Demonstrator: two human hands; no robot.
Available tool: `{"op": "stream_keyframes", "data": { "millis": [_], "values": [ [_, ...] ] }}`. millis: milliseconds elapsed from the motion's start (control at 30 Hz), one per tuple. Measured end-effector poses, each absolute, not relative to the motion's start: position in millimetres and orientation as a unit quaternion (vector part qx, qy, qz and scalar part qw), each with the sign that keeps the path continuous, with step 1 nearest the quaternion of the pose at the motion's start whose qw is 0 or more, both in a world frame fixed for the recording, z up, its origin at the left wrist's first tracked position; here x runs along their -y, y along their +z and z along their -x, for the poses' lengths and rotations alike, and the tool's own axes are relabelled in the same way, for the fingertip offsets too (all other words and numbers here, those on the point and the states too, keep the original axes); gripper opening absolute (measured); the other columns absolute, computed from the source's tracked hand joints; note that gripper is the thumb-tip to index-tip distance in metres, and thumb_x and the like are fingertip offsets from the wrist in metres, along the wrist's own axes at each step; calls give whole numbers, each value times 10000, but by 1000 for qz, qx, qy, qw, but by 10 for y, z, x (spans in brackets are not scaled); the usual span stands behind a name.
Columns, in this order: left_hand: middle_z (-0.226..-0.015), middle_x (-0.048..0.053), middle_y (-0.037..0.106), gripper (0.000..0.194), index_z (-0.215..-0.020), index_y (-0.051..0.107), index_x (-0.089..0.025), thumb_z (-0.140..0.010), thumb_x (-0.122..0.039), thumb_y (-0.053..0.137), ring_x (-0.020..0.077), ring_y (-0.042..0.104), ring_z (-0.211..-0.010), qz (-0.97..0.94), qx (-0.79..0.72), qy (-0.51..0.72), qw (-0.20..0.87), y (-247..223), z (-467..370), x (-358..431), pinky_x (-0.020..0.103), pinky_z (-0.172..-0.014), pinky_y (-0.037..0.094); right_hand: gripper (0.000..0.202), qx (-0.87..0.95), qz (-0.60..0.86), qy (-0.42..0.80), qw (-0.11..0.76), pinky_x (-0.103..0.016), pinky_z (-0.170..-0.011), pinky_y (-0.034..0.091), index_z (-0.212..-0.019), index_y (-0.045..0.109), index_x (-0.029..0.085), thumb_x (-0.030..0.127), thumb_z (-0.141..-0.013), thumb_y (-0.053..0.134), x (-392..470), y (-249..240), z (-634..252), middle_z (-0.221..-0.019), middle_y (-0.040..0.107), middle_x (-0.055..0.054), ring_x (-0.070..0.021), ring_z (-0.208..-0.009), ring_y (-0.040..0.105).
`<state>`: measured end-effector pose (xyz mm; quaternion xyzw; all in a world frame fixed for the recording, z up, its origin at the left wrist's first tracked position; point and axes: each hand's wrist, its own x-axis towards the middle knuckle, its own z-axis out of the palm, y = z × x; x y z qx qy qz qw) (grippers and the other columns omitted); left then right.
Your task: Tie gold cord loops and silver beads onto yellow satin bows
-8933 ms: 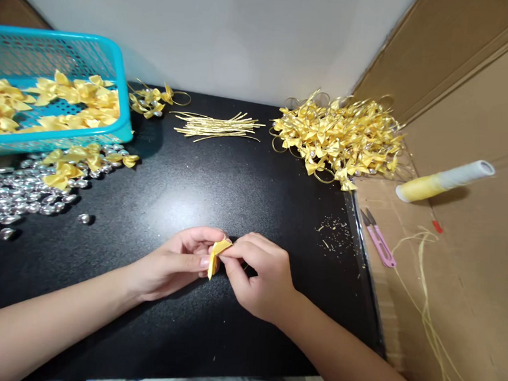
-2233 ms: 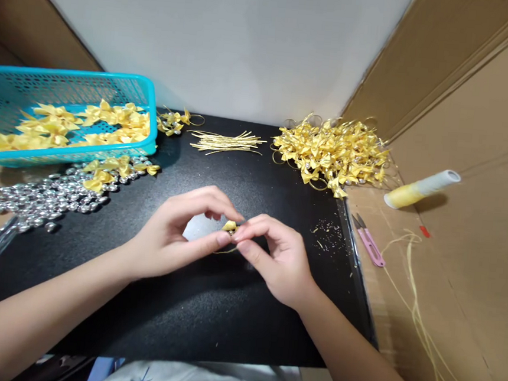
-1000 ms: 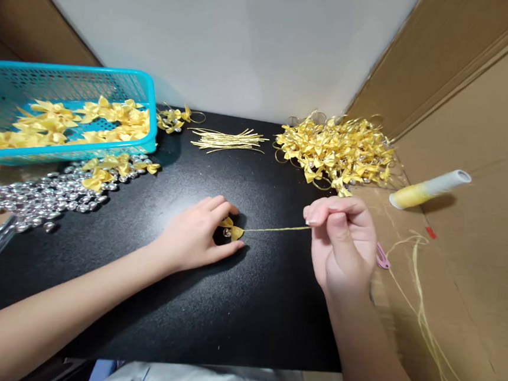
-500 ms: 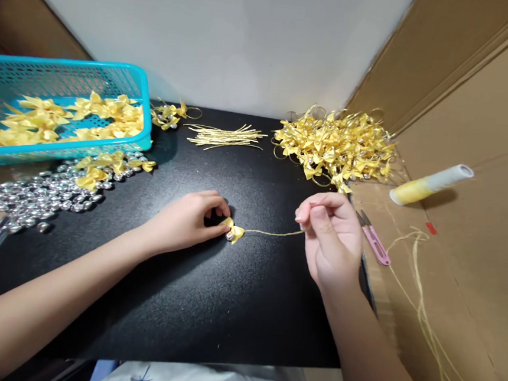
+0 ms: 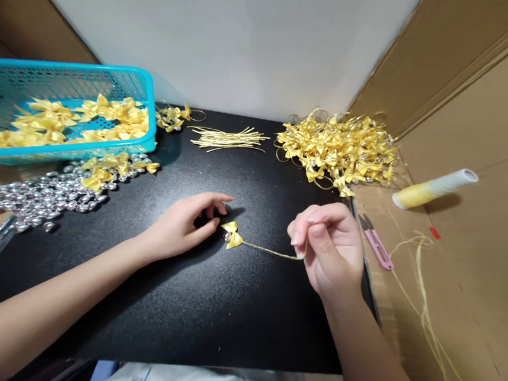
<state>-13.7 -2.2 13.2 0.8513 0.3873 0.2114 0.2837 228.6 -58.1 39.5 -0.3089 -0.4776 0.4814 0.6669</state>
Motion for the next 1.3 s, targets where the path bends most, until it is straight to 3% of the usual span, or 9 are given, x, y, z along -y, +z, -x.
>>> {"op": "stream_keyframes", "data": {
  "millis": [100,167,300,400,500,733,900,1100,1300],
  "values": [
    [-951,73,644,326,-1076,583,-160,-805,-338,617,220,584,-852,-907,-339,185,168,181,67,144,340,-722,469,34,489,300,482,662,-241,-518,387,-860,680,254,283,-865,696,593,397,-2280,-595,604,50,-90,-496,481],
    [-854,65,632,283,-908,605,-161,-822,-430,630,218,566,-768,-931,-319,166,70,169,15,248,329,-629,427,30,487,302,478,666,-237,-531,406,-859,687,253,277,-857,705,587,397,-2277,-613,621,46,-95,-533,519],
    [-767,38,625,236,-738,595,-165,-914,-321,576,170,556,-687,-950,-253,177,-46,38,-25,369,302,-591,399,55,453,341,432,701,-248,-621,495,-845,686,258,273,-828,736,552,378,-2284,-678,666,49,-102,-621,606],
    [-789,40,638,195,-865,648,-144,-952,-268,525,169,573,-701,-951,-252,169,-65,-55,-7,346,294,-595,428,103,413,391,388,725,-250,-680,539,-833,673,261,312,-803,757,518,343,-2294,-747,703,55,-105,-688,668],
    [-792,42,641,214,-979,653,-123,-977,-220,462,176,588,-730,-953,-246,164,-60,-83,8,289,293,-630,474,132,387,415,381,730,-261,-714,563,-835,659,267,345,-798,758,492,311,-2293,-801,728,60,-114,-754,710],
    [-827,44,675,281,-764,609,-156,-983,-228,448,157,600,-772,-970,-173,162,61,-16,19,276,266,-721,517,162,366,418,398,730,-291,-757,582,-834,642,258,358,-790,762,449,282,-2275,-834,734,60,-126,-817,723],
    [-827,61,671,237,-948,621,-144,-996,-161,390,157,594,-774,-969,-153,170,93,-3,60,336,255,-698,520,182,352,462,373,724,-287,-755,581,-837,639,230,359,-788,757,402,206,-2291,-831,721,35,-126,-819,713],
    [-864,68,672,234,-991,603,-167,-999,-159,370,166,617,-816,-973,-123,173,90,-51,101,347,275,-737,528,244,319,513,359,711,-277,-750,573,-818,618,196,383,-764,765,356,107,-2316,-781,695,19,-111,-741,695],
    [-895,72,661,191,-1025,568,-147,-933,-91,410,157,616,-818,-927,-181,232,233,-12,141,329,257,-735,520,240,337,490,369,714,-211,-614,544,-828,599,197,353,-760,768,364,123,-2289,-689,648,48,-71,-574,611]
  ]
}}
